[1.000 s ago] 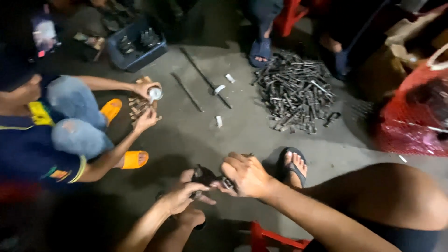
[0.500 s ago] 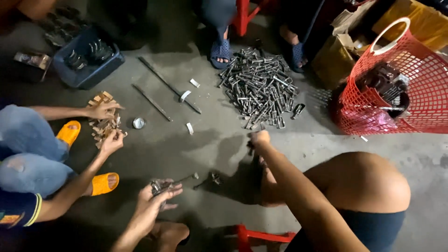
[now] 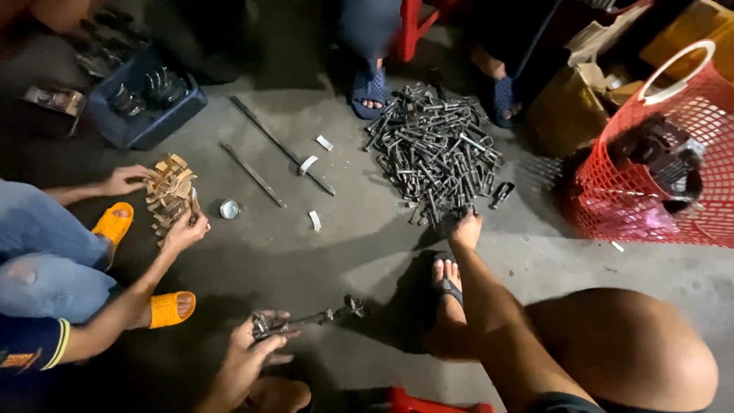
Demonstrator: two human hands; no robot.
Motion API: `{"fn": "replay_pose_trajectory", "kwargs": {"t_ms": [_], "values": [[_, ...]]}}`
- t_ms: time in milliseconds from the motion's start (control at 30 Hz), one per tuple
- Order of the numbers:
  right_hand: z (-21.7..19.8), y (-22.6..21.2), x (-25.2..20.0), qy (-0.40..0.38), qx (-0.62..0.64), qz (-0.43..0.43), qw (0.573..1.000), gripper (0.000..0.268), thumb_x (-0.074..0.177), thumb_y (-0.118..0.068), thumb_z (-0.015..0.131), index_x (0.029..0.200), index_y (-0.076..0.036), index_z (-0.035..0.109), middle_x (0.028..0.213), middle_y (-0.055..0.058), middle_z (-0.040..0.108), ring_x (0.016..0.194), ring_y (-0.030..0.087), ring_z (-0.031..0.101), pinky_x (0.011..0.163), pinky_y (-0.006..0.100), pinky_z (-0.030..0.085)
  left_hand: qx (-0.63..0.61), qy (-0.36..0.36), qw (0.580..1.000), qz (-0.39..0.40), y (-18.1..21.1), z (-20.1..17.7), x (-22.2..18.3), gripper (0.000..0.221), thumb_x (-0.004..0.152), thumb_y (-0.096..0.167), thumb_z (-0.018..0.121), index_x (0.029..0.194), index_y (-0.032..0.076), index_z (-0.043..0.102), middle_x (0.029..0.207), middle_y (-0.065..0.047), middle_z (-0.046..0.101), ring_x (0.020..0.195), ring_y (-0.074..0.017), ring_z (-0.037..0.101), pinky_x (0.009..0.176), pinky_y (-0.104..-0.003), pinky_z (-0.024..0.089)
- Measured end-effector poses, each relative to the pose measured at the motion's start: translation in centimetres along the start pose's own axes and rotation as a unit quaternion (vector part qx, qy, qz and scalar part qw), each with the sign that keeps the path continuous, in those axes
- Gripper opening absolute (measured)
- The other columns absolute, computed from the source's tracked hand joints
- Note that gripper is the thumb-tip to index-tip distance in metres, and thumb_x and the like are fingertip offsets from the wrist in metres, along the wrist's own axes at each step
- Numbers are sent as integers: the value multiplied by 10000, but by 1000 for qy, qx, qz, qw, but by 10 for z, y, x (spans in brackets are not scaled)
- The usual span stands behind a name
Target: Manually assembling mechanical components from piles of metal parts using a screwdriver.
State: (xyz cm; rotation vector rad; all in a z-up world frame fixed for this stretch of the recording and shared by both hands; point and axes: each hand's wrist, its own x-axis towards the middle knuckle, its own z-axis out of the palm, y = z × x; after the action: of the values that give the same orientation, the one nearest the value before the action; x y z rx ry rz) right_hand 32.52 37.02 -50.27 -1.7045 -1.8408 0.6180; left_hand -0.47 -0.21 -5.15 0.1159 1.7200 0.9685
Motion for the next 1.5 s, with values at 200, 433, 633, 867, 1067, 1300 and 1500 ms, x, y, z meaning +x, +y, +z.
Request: {"fn": "replay_pose_trajectory", "kwargs": {"t_ms": [200, 433, 633, 867, 1067, 1300, 1500], "values": [[-89, -120, 1, 61, -50, 44, 996, 402, 828, -110, 654, 1206, -2, 571, 1159, 222, 499, 1020, 445, 527, 861, 514, 486, 13, -10, 1000, 24, -11, -6, -1, 501, 849, -156, 579, 1326, -14, 630, 1208, -217, 750, 1056, -347, 778, 699, -454, 639], [-178, -277, 45, 190, 195, -91, 958, 159, 1056, -154, 605, 1080, -15, 533, 864, 137, 625, 710, 277, 565, 678, 422, 496, 42, 5, 999, 27, 46, 27, -29, 485, 866, -55, 594, 1351, -34, 587, 1210, -224, 736, 1107, -333, 777, 773, -435, 660], [-250, -416, 3, -169, 340, 126, 917, 566, 977, -295, 654, 1356, 32, 389, 1219, 202, 516, 1036, 278, 472, 845, 393, 381, 14, -8, 996, 92, 45, 28, -34, 443, 854, 14, 627, 1294, 13, 675, 1148, -170, 767, 1073, -310, 784, 840, -397, 603], [-336, -462, -98, -558, 447, 50, 698, 619, 865, 15, 673, 1458, -48, 505, 927, 96, 729, 446, 72, 441, 344, 217, 317, -120, -65, 978, 156, 46, 29, -49, 446, 849, -39, 604, 1293, -56, 572, 1066, -210, 720, 1080, -352, 759, 752, -400, 619], [-337, -448, -134, -570, 433, -34, 697, 457, 818, 46, 794, 1263, 0, 701, 786, 38, 682, 601, 117, 594, 544, 241, 481, -154, -54, 977, 136, 53, 40, -81, 464, 820, -18, 633, 1282, -50, 618, 965, -178, 685, 895, -271, 718, 701, -436, 637], [-348, -463, -150, -375, 322, -345, 798, 279, 799, -91, 814, 1010, -52, 635, 754, 31, 732, 560, 149, 649, 509, 276, 526, -150, -122, 979, 67, 39, 33, -80, 326, 812, -29, 606, 1126, -98, 661, 898, -187, 678, 785, -236, 653, 665, -459, 657], [-338, -451, -134, -228, 238, -582, 744, 375, 850, -272, 827, 879, -70, 512, 790, 63, 559, 626, 232, 558, 509, 361, 454, -148, -255, 955, -31, 37, 32, -77, 187, 831, -6, 561, 992, -99, 573, 1201, -343, 719, 1160, -496, 720, 670, -484, 662]]}}
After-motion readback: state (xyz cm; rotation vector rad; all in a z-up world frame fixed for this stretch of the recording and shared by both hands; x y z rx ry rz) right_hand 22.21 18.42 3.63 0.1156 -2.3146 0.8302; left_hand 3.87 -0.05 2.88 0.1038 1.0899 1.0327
